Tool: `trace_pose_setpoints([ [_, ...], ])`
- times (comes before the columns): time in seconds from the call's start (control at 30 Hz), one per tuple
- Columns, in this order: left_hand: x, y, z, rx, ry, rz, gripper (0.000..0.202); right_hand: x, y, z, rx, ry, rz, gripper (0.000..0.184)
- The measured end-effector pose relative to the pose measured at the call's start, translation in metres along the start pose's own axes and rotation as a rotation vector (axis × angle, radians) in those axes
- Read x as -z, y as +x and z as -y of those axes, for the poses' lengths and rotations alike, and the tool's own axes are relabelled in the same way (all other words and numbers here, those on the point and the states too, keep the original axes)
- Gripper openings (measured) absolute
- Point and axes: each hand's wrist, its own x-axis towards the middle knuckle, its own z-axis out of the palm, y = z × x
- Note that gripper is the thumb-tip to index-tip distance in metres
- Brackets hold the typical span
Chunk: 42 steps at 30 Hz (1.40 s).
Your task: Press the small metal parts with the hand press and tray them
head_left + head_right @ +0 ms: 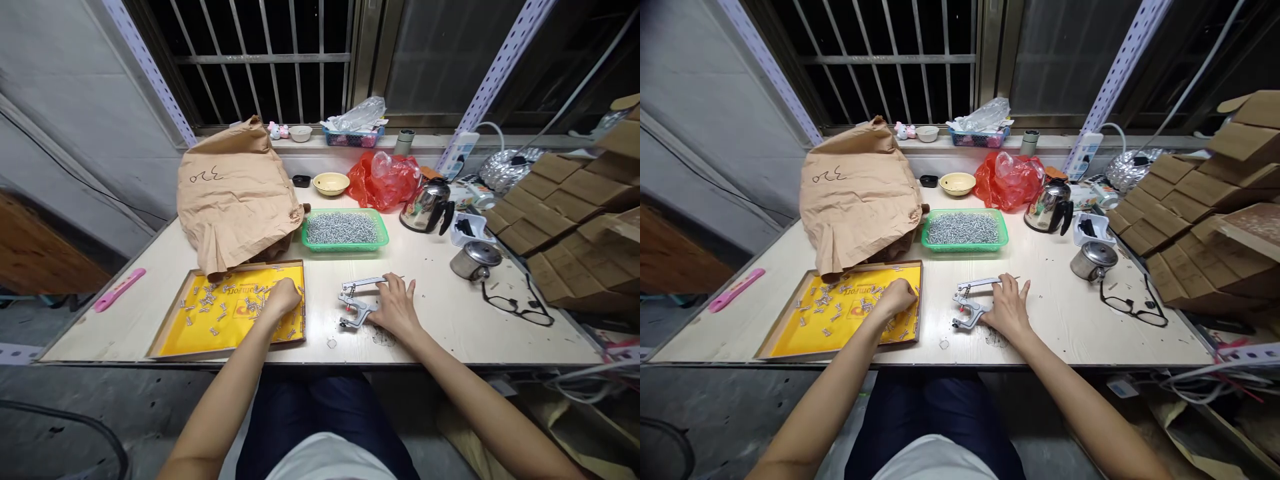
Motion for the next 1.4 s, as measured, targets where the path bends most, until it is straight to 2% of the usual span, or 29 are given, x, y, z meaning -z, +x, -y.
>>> trace_pose_setpoints([
  [0.1,-0.001,-0.016,-0.011,-0.064,-0.135,-0.001,0.015,0.005,0.0,0.0,0.009,-0.006,-0.016,0.067],
  [0.17,-0.01,-0.034,-0.019,-0.079,-0.319,0.086,0.009,0.007,0.0,-0.001,0.021,-0.02,-0.03,0.071],
  [0.3,-0.045,-0.067,-0.026,0.033,-0.647,0.302,0.018,0.012,0.002,0.003,0.039,-0.042,-0.058,0.074],
  [0.4,-0.068,-0.077,-0.024,0.086,-0.747,0.323,0.02,0.015,0.004,0.007,0.045,-0.056,-0.073,0.073],
  [0.47,-0.074,-0.077,-0.021,0.09,-0.747,0.311,0.019,0.016,0.004,0.008,0.045,-0.065,-0.072,0.074],
  [0.8,-0.069,-0.078,-0.022,-0.048,-0.52,0.352,0.015,0.018,0.0,0.009,0.058,-0.079,-0.083,0.072],
  [0.93,-0.069,-0.078,-0.021,-0.033,-0.532,0.364,0.015,0.021,0.001,0.008,0.068,-0.066,-0.114,0.068],
  [1.03,-0.068,-0.077,-0.021,-0.017,-0.564,0.384,0.018,0.023,0.004,0.006,0.079,-0.069,-0.142,0.056],
  [1.2,-0.06,-0.079,-0.028,0.064,-0.676,0.348,0.033,0.015,0.006,0.002,0.087,-0.108,-0.013,0.03],
  [1.4,-0.057,-0.075,-0.028,0.117,-0.647,0.363,0.034,0.0,0.008,-0.001,0.129,-0.117,0.027,0.024],
])
